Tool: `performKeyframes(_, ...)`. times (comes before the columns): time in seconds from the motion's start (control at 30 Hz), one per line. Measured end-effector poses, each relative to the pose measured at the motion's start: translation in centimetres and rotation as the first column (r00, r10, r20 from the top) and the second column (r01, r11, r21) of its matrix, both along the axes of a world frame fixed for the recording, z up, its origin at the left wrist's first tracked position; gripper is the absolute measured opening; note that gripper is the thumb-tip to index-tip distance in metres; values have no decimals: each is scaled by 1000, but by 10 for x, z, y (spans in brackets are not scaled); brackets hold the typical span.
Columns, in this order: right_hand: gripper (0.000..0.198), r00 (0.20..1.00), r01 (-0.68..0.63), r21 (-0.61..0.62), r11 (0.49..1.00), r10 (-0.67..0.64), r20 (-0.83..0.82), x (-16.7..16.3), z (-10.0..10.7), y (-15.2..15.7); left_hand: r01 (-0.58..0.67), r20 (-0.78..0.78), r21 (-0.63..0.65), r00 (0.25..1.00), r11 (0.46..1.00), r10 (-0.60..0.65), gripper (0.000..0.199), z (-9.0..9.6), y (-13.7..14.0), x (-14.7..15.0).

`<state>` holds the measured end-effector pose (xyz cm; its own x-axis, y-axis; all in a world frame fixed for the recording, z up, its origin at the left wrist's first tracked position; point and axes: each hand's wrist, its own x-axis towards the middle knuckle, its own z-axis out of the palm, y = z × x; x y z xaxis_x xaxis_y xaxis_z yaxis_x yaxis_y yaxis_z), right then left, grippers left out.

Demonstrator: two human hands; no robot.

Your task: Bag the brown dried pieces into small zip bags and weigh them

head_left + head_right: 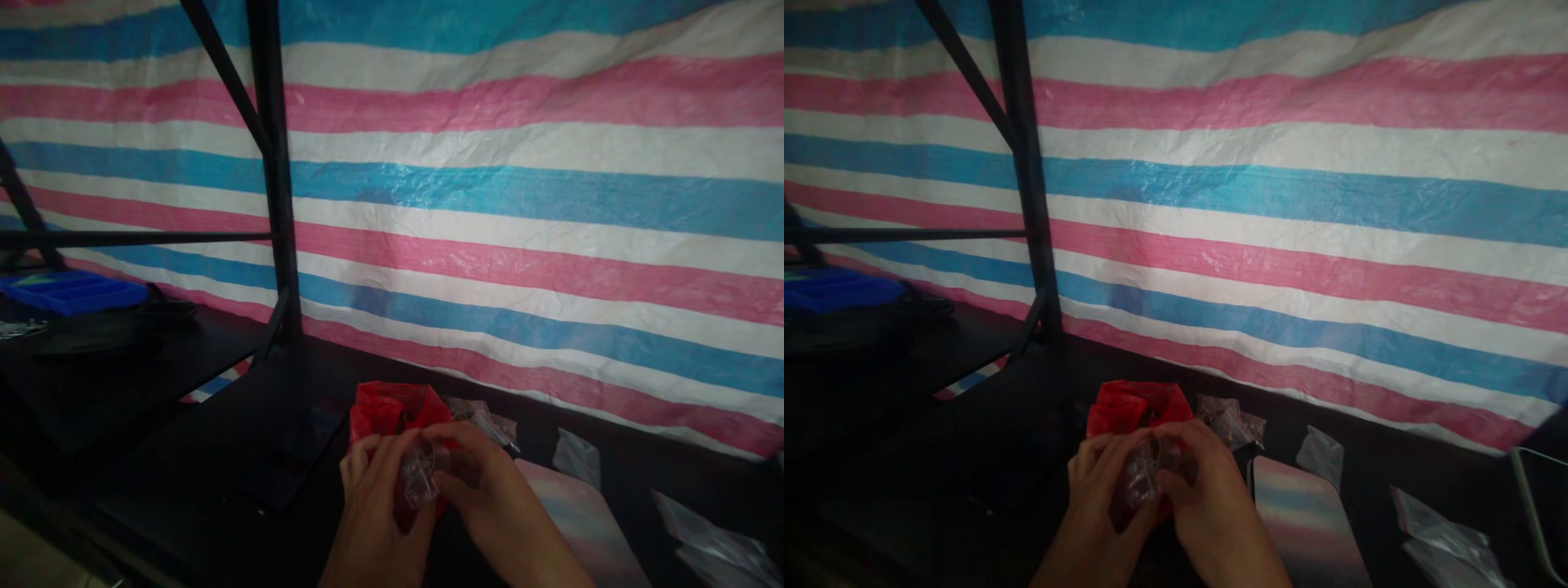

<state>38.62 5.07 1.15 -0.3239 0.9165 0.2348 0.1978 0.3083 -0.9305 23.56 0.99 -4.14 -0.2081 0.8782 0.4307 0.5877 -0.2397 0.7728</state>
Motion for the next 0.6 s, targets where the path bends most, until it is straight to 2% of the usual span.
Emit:
performKeyframes(0.1,47,999,-45,28,999,45,4,8,3,0,52,80,10,995,999,-52,43,-3,3,2)
performKeyframes(0.17,49,998,-52,95,994,49,31,11,5,-1,56,117,8,991,998,-57,43,-6,6,2)
performKeyframes(0.33,64,985,-20,276,961,-28,171,12,13,-6,107,206,-11,973,994,-102,45,-9,10,9)
performKeyframes(0.43,66,965,-15,367,930,-83,250,13,22,-10,145,318,-2,938,989,-137,51,-4,9,15)
performKeyframes(0.6,62,961,-80,472,878,-58,271,16,31,-15,182,495,0,855,983,-158,49,6,8,18)
